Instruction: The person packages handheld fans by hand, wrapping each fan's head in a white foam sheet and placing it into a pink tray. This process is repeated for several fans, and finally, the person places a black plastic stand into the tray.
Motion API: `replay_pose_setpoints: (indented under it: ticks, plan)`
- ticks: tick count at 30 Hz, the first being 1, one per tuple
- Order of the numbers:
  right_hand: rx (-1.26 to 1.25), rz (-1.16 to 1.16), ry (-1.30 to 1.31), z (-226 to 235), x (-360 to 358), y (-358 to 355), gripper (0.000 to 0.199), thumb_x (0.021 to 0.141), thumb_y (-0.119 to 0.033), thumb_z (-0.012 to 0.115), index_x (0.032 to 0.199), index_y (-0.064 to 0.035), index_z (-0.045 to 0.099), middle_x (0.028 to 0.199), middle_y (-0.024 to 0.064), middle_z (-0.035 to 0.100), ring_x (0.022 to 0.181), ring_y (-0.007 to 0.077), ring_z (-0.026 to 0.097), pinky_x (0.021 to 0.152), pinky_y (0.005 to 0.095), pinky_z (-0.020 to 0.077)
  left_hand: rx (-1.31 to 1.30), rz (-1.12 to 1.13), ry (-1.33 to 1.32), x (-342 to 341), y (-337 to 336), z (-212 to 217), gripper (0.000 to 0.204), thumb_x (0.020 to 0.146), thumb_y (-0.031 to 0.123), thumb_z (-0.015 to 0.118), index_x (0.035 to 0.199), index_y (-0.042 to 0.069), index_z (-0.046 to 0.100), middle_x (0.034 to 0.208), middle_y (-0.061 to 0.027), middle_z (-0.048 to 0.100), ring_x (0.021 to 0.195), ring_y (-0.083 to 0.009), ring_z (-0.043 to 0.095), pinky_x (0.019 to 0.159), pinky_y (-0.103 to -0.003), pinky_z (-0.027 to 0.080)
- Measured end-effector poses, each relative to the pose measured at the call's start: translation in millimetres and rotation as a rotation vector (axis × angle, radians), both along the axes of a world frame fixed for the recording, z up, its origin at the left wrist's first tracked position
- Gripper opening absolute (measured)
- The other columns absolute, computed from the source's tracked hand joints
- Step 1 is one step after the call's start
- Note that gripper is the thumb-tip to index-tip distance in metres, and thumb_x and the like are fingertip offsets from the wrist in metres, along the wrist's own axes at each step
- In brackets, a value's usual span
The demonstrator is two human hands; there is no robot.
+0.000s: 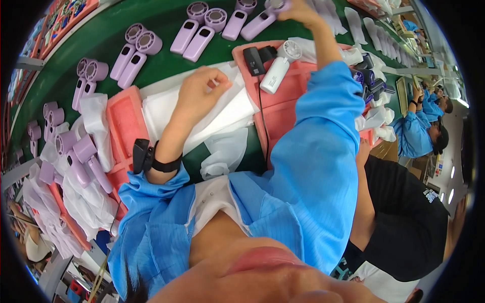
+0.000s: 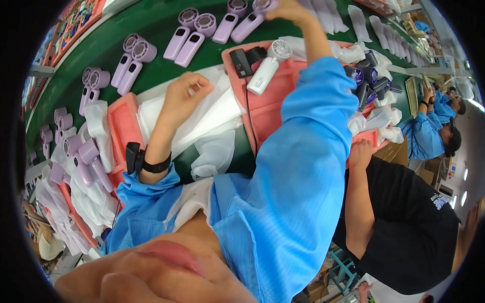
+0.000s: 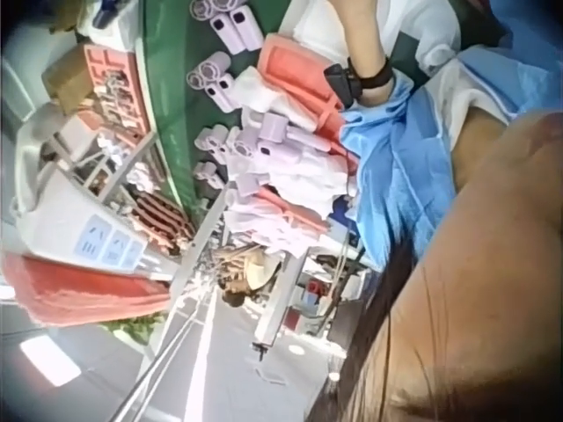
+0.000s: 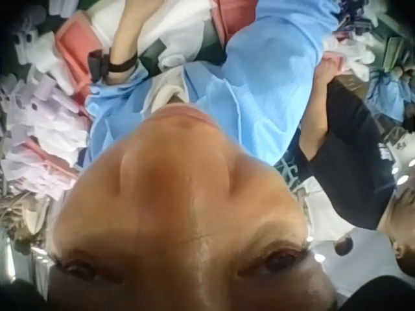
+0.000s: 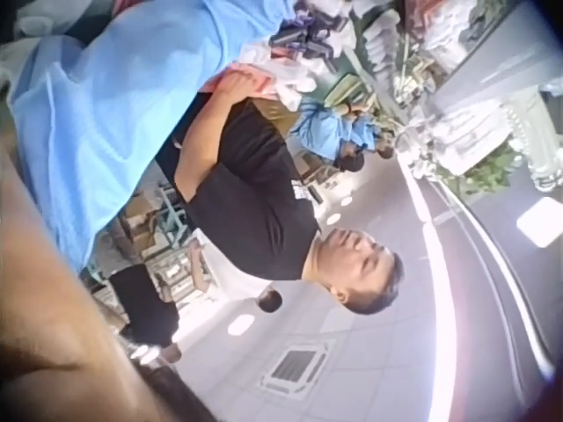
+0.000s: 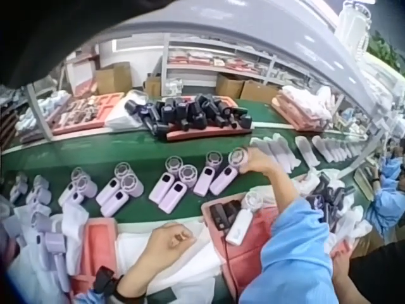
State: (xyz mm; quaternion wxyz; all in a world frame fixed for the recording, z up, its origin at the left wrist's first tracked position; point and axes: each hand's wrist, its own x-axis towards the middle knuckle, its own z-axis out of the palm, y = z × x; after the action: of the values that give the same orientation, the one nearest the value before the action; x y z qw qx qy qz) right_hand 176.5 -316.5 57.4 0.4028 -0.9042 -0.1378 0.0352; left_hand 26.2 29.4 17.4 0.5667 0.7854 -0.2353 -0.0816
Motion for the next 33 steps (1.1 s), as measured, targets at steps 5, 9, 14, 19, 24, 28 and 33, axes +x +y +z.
replay_pose_setpoints:
  ticks: [5, 9, 14, 19, 24, 28, 33]
  plan:
    - [0.497, -0.235, -0.163, 62.9, -98.8, 22.8, 0.058, 0.053, -0.009, 0.074, 0.109, -0.0029, 0.058, 0.094, 0.0045, 0.061, 0.082, 0.0128, 0.056, 0.074, 0.0264, 0.0456, -0.114, 0.046, -0.013, 6.5, 6.1, 20.9, 0.015, 0.08, 0.015, 0.071, 0.084, 0.002, 0.065, 0.08, -0.0048, 0.063, 0.065, -0.0129, 0.055, 0.059, -0.026, 0.043]
    - [0.209, -0.231, -0.256, 78.7, -145.5, 85.2, 0.055, 0.053, -0.012, 0.075, 0.105, -0.0057, 0.059, 0.094, 0.0015, 0.06, 0.082, 0.011, 0.055, 0.073, 0.0266, 0.0457, -0.229, 0.099, 0.08, -0.6, 13.4, 35.8, 0.015, 0.083, 0.015, 0.07, 0.088, 0.002, 0.065, 0.082, -0.0023, 0.064, 0.065, -0.0094, 0.053, 0.06, -0.024, 0.043]
    - [0.304, -0.048, -0.2, 51.3, -151.3, 142.3, 0.064, 0.053, -0.003, 0.08, 0.114, -0.004, 0.061, 0.106, 0.0064, 0.061, 0.096, 0.0179, 0.059, 0.083, 0.0288, 0.048, -0.516, 0.299, 0.061, -12.8, 17.9, 55.4, 0.014, 0.09, 0.014, 0.064, 0.095, 0.001, 0.064, 0.085, -0.0012, 0.064, 0.072, -0.0076, 0.054, 0.064, -0.025, 0.045]
    - [0.166, 0.094, -0.665, 36.8, -155.1, 186.7, 0.067, 0.053, -0.004, 0.084, 0.117, -0.0057, 0.063, 0.104, 0.0084, 0.059, 0.092, 0.0209, 0.06, 0.078, 0.0292, 0.0495, -1.032, 0.241, 0.397, -13.8, 18.4, 66.7, 0.011, 0.093, 0.011, 0.06, 0.097, 0.001, 0.063, 0.088, -0.0014, 0.063, 0.077, -0.0081, 0.056, 0.067, -0.027, 0.047]
    - [0.045, 0.033, -0.752, 28.2, -158.1, 196.2, 0.073, 0.052, -0.001, 0.082, 0.121, -0.0087, 0.062, 0.105, 0.0095, 0.056, 0.089, 0.0225, 0.059, 0.072, 0.0284, 0.0501, -0.767, 0.293, 0.049, -21.7, 10.8, 66.4, 0.008, 0.087, 0.003, 0.063, 0.094, 0.002, 0.066, 0.089, -0.0052, 0.063, 0.077, -0.0147, 0.059, 0.067, -0.029, 0.048]
    - [0.023, -0.047, -0.718, 25.7, -160.7, 196.4, 0.07, 0.053, -0.001, 0.081, 0.12, -0.0099, 0.062, 0.104, 0.0095, 0.055, 0.089, 0.0226, 0.059, 0.072, 0.0292, 0.0505, -0.199, 0.384, -0.62, -38.6, -4.4, 60.7, 0.016, 0.079, -0.003, 0.065, 0.093, 0.003, 0.068, 0.086, -0.0081, 0.062, 0.074, -0.0202, 0.059, 0.066, -0.03, 0.048]
    - [0.006, -0.124, -0.717, 21.9, -157.9, 188.6, 0.065, 0.056, -0.001, 0.078, 0.118, -0.0068, 0.06, 0.105, 0.0096, 0.056, 0.089, 0.0232, 0.06, 0.073, 0.0297, 0.0507, -0.175, 0.31, -0.556, -39.5, -3.5, 56.6, 0.029, 0.069, -0.005, 0.067, 0.097, 0.006, 0.069, 0.089, -0.0087, 0.061, 0.075, -0.0235, 0.06, 0.064, -0.031, 0.048]
